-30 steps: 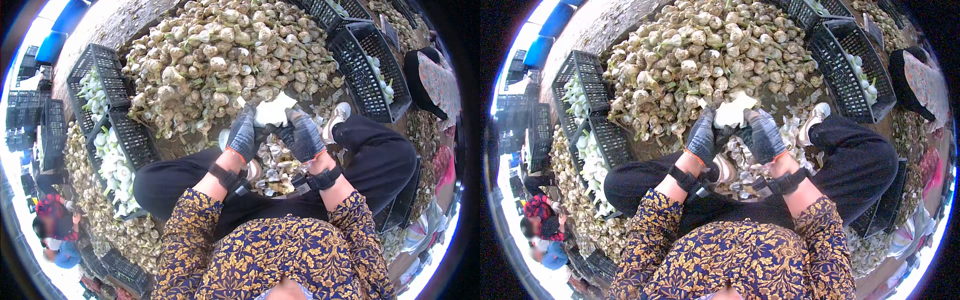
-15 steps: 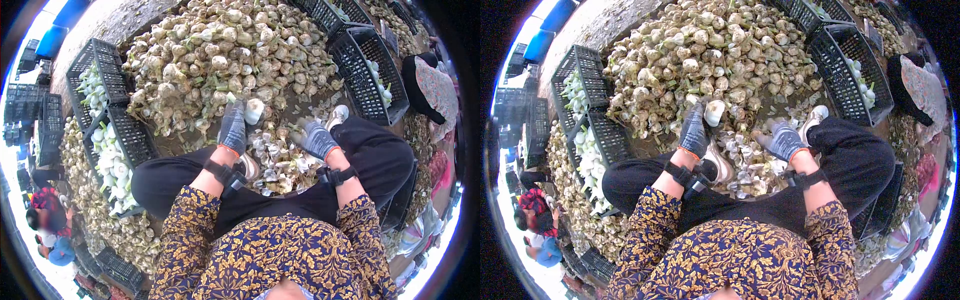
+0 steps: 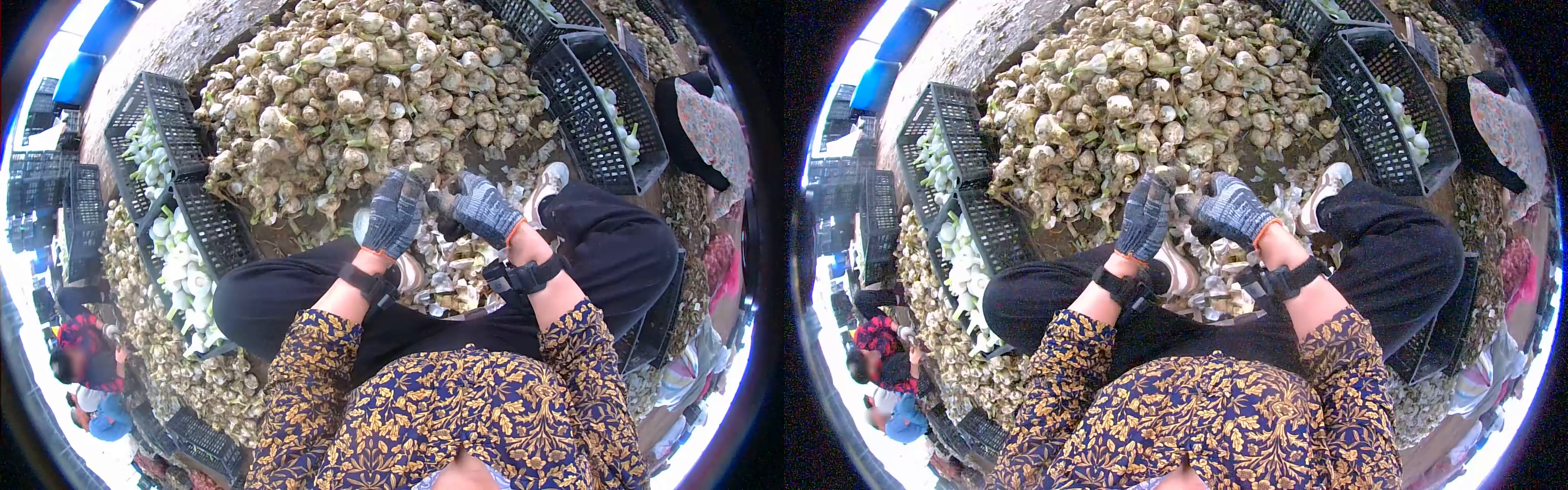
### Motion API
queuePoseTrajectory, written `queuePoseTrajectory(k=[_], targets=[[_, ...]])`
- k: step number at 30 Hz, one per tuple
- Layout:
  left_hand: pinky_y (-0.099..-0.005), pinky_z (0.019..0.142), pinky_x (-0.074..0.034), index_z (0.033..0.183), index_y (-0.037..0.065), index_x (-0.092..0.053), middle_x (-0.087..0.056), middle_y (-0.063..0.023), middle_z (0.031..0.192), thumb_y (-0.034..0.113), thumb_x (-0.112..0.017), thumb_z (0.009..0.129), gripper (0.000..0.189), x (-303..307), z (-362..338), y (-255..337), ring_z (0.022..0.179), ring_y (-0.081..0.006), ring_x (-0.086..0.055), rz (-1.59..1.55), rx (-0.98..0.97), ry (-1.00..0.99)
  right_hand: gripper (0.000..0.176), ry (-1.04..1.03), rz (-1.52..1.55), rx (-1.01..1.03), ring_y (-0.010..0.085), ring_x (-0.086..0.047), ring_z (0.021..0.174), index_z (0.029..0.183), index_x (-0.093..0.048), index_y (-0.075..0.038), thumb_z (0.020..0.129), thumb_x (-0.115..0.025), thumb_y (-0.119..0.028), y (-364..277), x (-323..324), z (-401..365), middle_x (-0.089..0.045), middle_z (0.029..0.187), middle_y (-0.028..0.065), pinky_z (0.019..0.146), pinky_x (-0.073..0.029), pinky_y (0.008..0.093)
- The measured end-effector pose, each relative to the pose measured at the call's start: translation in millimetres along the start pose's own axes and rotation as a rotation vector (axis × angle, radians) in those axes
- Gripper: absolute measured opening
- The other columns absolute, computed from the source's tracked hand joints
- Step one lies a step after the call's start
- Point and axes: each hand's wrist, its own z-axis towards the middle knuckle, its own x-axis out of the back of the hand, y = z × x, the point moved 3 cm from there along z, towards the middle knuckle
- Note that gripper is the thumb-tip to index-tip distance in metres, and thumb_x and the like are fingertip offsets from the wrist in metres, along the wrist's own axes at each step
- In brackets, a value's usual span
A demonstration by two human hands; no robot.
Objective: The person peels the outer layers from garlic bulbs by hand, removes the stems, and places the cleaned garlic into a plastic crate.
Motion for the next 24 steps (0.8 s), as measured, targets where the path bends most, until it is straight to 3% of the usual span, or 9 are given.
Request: queuePoseTrajectory(k=[4,11,13,15,16,17,19,21,24], targets=[[-0.0369,0.074,-0.044,0.099,0.004,-0.057,-0.057,-0.0155,0.093,0.01,-0.044,0.082,0.022,0.5,3.2,11.8,0.083,-0.0316,-0.055,-0.162,0.085,0.068,0.038,0.039,-0.06,0.095,0.0349,-0.058,0.075,0.086,-0.058,0.003,0.069,-0.059,-0.032,2.4,-0.8,-2.1,-0.059,0.076,0.0239,0.066,-0.046,0.0377],[-0.034,0.068,-0.044,0.092,0.003,-0.059,-0.06,-0.0132,0.082,0.021,-0.04,0.088,0.026,6.0,7.4,17.7,0.074,-0.0275,-0.057,-0.354,0.317,0.097,0.031,0.248,-0.225,0.277,0.0368,-0.057,0.074,0.078,-0.058,0.002,0.066,-0.059,-0.027,10.9,3.0,-5.7,-0.058,0.074,0.024,0.066,-0.046,0.0397],[-0.029,0.074,-0.043,0.096,-0.001,-0.056,-0.06,-0.0111,0.088,0.025,-0.036,0.091,0.033,15.0,13.9,29.7,0.082,-0.0169,-0.055,-0.09,0.301,-0.012,0.028,0.238,-0.219,0.251,0.0307,-0.059,0.07,0.081,-0.057,0.003,0.068,-0.059,-0.023,20.7,0.5,-3.6,-0.059,0.074,0.0214,0.064,-0.046,0.0364],[-0.0291,0.075,-0.043,0.099,0.0,-0.055,-0.059,-0.0104,0.09,0.026,-0.036,0.092,0.033,2.3,6.4,3.3,0.084,-0.0181,-0.055,-0.024,0.334,0.067,0.022,0.287,0.286,0.256,0.0201,-0.057,0.065,0.085,-0.054,0.002,0.071,-0.059,-0.015,25.3,-2.3,-4.6,-0.06,0.073,0.0142,0.061,-0.046,0.0314],[-0.0288,0.075,-0.043,0.1,0.0,-0.054,-0.059,-0.0107,0.093,0.026,-0.036,0.092,0.033,-3.3,5.7,-3.0,0.084,-0.0188,-0.055,-0.235,0.421,0.075,0.017,0.268,0.351,0.24,0.0127,-0.053,0.065,0.086,-0.052,0.001,0.073,-0.058,-0.008,20.9,-0.6,-8.0,-0.058,0.072,0.0074,0.061,-0.045,0.0272],[-0.0284,0.075,-0.044,0.102,0.0,-0.053,-0.058,-0.0109,0.095,0.025,-0.035,0.092,0.032,-6.5,4.8,-6.2,0.083,-0.0196,-0.056,-0.445,0.507,0.082,0.017,0.266,0.354,0.24,0.0127,-0.053,0.065,0.086,-0.052,0.001,0.073,-0.058,-0.008,17.4,0.0,-10.2,-0.058,0.072,0.0074,0.061,-0.045,0.0272],[-0.0287,0.073,-0.046,0.101,0.001,-0.053,-0.056,-0.0114,0.097,0.025,-0.037,0.091,0.031,3.5,13.2,15.2,0.083,-0.0203,-0.057,-0.323,0.698,0.027,0.016,0.352,0.307,0.407,0.0122,-0.052,0.068,0.085,-0.052,0.0,0.073,-0.059,-0.007,9.9,2.9,-14.6,-0.056,0.074,0.0071,0.063,-0.045,0.0266],[-0.0313,0.069,-0.049,0.099,0.001,-0.053,-0.057,-0.0113,0.095,0.024,-0.04,0.09,0.028,-4.2,5.9,-4.6,0.082,-0.0203,-0.058,-0.823,0.917,0.208,0.017,0.369,0.34,0.422,0.0114,-0.052,0.071,0.088,-0.051,-0.002,0.074,-0.058,-0.006,11.4,-1.6,-13.2,-0.055,0.077,0.0065,0.064,-0.044,0.0256],[-0.0319,0.067,-0.05,0.103,0.003,-0.051,-0.057,-0.0095,0.095,0.022,-0.042,0.089,0.025,-6.3,9.0,-0.2,0.081,-0.0184,-0.058,-1.054,0.877,0.235,0.02,0.377,0.901,0.201,0.0113,-0.05,0.074,0.094,-0.049,-0.004,0.075,-0.055,-0.002,13.6,-8.0,-12.8,-0.054,0.087,0.0041,0.069,-0.044,0.0251]])
